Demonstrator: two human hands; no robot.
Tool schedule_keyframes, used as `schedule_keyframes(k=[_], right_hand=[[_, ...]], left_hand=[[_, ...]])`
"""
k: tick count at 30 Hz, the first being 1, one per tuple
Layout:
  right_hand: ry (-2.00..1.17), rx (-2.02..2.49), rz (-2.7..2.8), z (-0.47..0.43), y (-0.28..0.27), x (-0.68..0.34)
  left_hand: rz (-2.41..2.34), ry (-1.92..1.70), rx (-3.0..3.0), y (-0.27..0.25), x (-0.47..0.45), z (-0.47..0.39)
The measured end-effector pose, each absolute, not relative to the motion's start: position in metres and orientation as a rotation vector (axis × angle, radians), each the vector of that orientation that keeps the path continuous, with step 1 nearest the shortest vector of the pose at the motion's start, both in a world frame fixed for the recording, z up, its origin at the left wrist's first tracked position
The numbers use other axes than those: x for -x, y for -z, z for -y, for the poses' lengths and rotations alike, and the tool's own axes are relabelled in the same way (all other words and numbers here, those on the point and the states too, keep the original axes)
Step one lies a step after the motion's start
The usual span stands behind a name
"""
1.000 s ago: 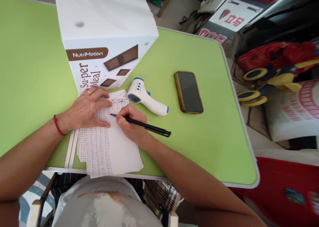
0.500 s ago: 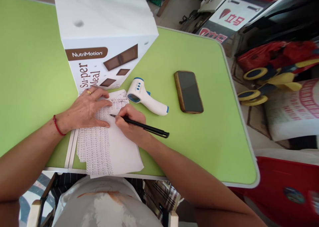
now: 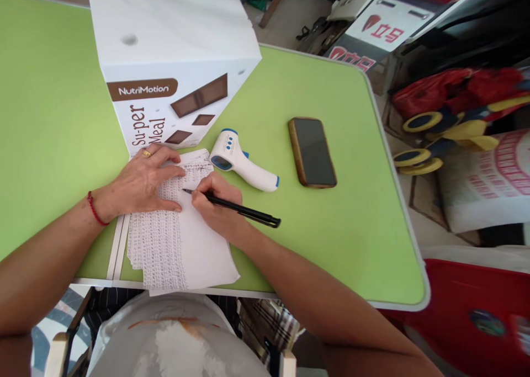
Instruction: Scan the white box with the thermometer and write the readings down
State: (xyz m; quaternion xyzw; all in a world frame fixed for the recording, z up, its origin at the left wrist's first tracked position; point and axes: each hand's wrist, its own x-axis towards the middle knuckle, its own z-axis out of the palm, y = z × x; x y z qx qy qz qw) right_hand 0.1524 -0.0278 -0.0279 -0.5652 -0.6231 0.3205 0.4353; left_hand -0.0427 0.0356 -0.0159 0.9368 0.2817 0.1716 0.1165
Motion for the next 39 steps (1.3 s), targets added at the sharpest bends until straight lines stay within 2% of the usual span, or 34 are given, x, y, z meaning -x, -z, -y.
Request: schedule_keyframes(k=[17,20,28,33,36,39], right_hand=[[-0.721,1.349,1.587,0.029,0.028,-0.153],[-0.574,1.284,1.633,0.029,0.031,-0.155],[0.113,0.963,2.030,0.013,0.032,-0.181],[0.166,1.084,2.357,0.008,0.034,-0.195],[0.164,1.121,2.483,0.010,0.034,-0.195],[0.169,1.177,2.517,0.010,0.030,-0.194]], left_hand=[[-0.825,-0.506,-2.747,0.016,0.043,-0.036],[-0.835,-0.496,-2.745,0.015,0.043,-0.036],[-0.835,-0.476,-2.718,0.012,0.043,-0.035],[-0.820,-0.498,-2.732,0.011,0.043,-0.034],[-0.767,-0.682,-2.722,0.008,0.043,-0.033],[-0.756,-1.200,-2.671,0.004,0.044,-0.033]])
